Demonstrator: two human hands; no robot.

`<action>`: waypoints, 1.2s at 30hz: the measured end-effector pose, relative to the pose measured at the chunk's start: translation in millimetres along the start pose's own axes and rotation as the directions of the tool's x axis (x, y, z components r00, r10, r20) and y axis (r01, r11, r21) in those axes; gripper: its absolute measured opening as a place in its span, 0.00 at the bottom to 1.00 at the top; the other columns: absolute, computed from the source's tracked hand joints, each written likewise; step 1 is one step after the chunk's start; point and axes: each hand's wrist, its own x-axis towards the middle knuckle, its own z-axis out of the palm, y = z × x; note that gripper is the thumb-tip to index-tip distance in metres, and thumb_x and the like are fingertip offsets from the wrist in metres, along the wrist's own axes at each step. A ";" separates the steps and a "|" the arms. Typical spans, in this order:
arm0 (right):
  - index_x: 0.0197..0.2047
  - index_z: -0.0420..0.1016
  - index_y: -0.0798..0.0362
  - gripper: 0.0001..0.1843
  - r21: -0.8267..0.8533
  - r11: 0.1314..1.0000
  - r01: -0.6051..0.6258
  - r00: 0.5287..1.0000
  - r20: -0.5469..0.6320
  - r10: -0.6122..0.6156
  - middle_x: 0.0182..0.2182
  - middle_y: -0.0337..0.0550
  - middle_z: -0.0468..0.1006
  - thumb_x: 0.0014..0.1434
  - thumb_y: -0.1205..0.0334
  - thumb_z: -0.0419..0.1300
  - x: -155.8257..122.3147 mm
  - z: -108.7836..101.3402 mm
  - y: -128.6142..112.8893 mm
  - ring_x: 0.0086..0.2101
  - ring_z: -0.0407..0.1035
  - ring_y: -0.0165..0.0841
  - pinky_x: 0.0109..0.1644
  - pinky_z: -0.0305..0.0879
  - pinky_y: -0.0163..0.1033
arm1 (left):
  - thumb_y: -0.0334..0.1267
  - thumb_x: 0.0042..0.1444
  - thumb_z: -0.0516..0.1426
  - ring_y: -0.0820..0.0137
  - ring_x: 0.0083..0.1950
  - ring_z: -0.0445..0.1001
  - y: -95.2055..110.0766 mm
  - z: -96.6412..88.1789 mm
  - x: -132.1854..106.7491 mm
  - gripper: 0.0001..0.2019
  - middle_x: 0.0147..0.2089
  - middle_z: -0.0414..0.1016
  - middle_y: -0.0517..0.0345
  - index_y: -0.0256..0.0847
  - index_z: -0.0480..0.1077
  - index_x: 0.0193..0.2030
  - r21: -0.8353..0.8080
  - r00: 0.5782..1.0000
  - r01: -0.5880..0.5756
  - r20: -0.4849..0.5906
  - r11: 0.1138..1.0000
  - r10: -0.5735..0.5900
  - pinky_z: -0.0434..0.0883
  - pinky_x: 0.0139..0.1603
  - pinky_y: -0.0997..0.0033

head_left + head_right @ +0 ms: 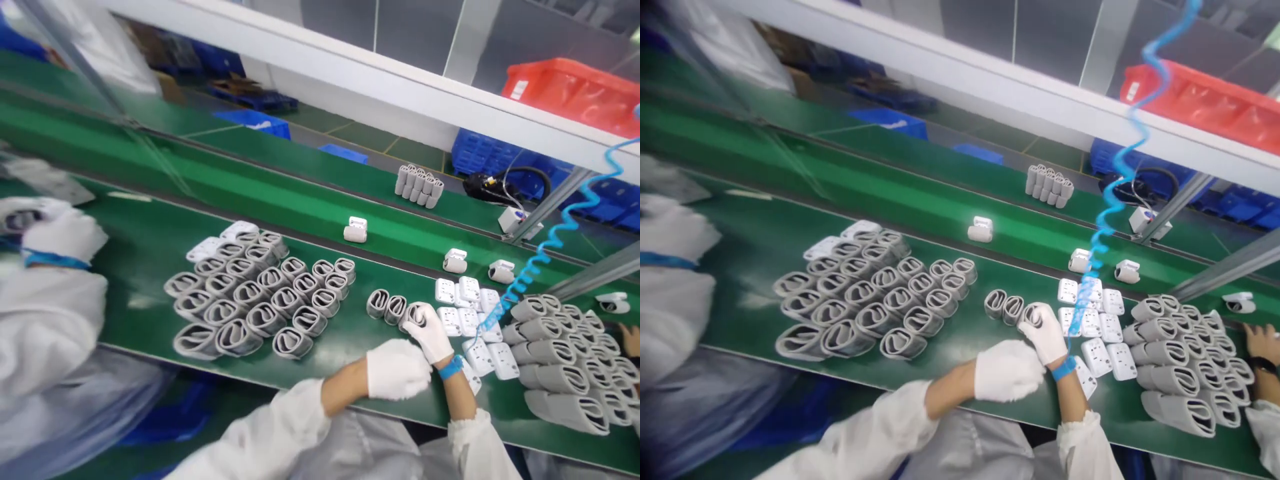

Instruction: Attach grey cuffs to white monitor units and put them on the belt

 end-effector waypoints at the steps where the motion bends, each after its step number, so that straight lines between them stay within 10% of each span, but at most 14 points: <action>1: 0.34 0.65 0.48 0.15 0.027 1.000 -0.009 1.000 -0.003 0.009 0.45 0.46 0.78 0.56 0.56 0.69 -7.6 0.7 3.6 0.40 0.70 0.39 0.47 0.69 0.44 | 0.43 0.63 0.62 0.58 0.56 0.82 4.9 -4.0 -16.6 0.06 0.46 0.86 0.56 0.53 0.82 0.39 0.003 0.994 -0.089 0.059 0.996 0.089 0.78 0.61 0.61; 4: 0.36 0.67 0.48 0.12 0.109 0.994 -0.016 1.000 0.001 0.016 0.47 0.47 0.78 0.58 0.58 0.69 -26.3 8.6 9.5 0.43 0.71 0.41 0.50 0.69 0.45 | 0.38 0.68 0.57 0.55 0.66 0.77 12.0 -28.4 -56.7 0.14 0.59 0.83 0.52 0.53 0.80 0.56 0.075 0.992 -0.122 0.020 0.990 0.121 0.73 0.69 0.52; 8: 0.36 0.71 0.48 0.08 0.136 0.989 0.062 0.998 0.024 -0.066 0.48 0.47 0.78 0.60 0.60 0.68 -34.2 18.5 8.2 0.46 0.72 0.42 0.54 0.68 0.47 | 0.38 0.62 0.64 0.44 0.79 0.62 0.7 -66.7 -56.2 0.34 0.75 0.69 0.39 0.43 0.64 0.75 0.300 0.958 0.232 -0.234 0.925 -0.165 0.60 0.79 0.38; 15: 0.31 0.68 0.48 0.14 0.132 0.984 0.116 0.992 0.028 -0.120 0.41 0.44 0.76 0.63 0.58 0.69 -34.7 21.2 3.8 0.40 0.70 0.40 0.47 0.68 0.44 | 0.51 0.60 0.67 0.42 0.59 0.80 -8.8 -69.7 13.1 0.24 0.54 0.81 0.36 0.38 0.74 0.57 0.519 0.834 0.450 0.045 0.726 -0.549 0.73 0.64 0.45; 22: 0.26 0.60 0.50 0.22 0.047 0.989 0.141 0.990 0.005 -0.142 0.39 0.42 0.73 0.60 0.67 0.71 -38.9 27.2 3.2 0.40 0.68 0.37 0.46 0.65 0.42 | 0.50 0.64 0.62 0.47 0.54 0.84 7.8 -61.6 27.8 0.23 0.53 0.83 0.38 0.39 0.68 0.59 0.637 0.647 0.548 0.087 0.542 -0.757 0.76 0.51 0.56; 36: 0.28 0.63 0.49 0.16 0.286 0.947 -0.147 0.978 -0.099 0.182 0.34 0.36 0.73 0.50 0.65 0.69 -35.1 40.9 -9.7 0.36 0.68 0.35 0.42 0.62 0.40 | 0.44 0.71 0.58 0.54 0.53 0.80 -10.7 -65.9 11.6 0.09 0.48 0.82 0.50 0.46 0.73 0.54 0.654 0.797 0.407 0.088 0.638 -0.598 0.70 0.52 0.60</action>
